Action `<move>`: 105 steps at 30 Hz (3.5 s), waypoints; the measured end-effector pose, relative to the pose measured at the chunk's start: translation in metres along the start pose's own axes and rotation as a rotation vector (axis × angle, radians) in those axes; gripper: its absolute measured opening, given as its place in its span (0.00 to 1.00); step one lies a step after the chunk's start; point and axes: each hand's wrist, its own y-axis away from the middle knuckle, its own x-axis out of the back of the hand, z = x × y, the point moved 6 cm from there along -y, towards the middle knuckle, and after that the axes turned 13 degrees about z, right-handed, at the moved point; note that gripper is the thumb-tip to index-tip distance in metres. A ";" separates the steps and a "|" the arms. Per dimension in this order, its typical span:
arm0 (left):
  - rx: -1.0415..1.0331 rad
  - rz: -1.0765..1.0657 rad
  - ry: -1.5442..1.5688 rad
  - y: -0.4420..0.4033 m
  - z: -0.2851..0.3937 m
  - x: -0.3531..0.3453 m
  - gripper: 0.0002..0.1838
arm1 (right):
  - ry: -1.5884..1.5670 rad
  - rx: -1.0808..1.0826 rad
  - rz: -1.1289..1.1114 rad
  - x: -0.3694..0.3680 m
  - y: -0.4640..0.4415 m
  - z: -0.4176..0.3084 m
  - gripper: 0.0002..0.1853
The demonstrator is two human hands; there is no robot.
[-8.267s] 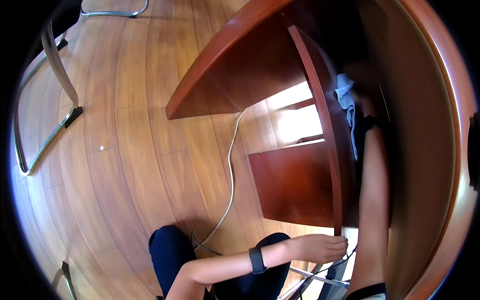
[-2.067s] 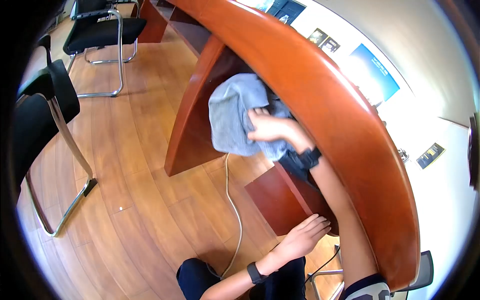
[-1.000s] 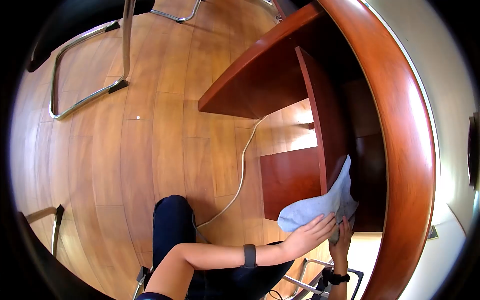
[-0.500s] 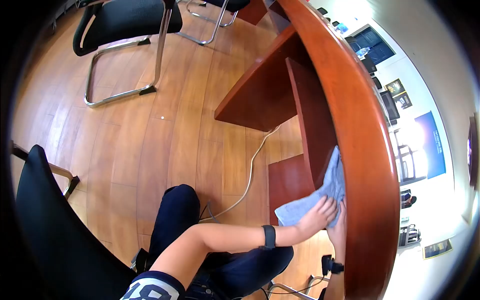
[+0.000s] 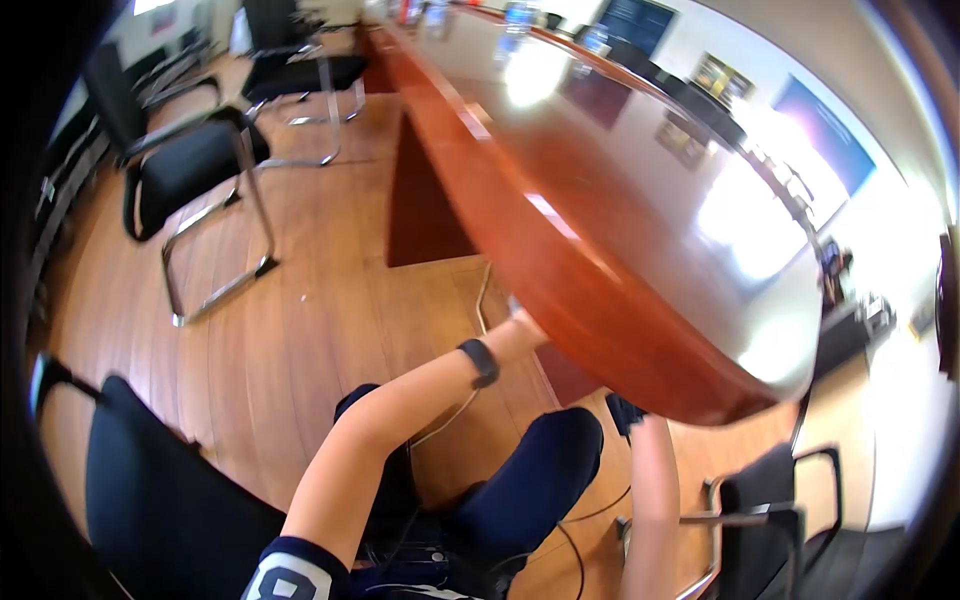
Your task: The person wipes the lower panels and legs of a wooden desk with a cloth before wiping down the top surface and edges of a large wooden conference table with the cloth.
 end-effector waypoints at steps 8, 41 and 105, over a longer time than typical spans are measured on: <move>-0.423 0.129 -0.672 0.026 0.027 0.042 0.27 | 0.039 -0.012 0.332 -0.010 0.011 -0.005 0.11; -0.774 0.223 -1.126 0.006 0.080 0.016 0.25 | -0.322 -0.080 0.800 -0.052 0.033 0.048 0.11; -0.231 -0.203 -0.529 0.135 0.081 0.078 0.15 | -0.775 -0.642 -0.006 0.080 0.095 0.034 0.16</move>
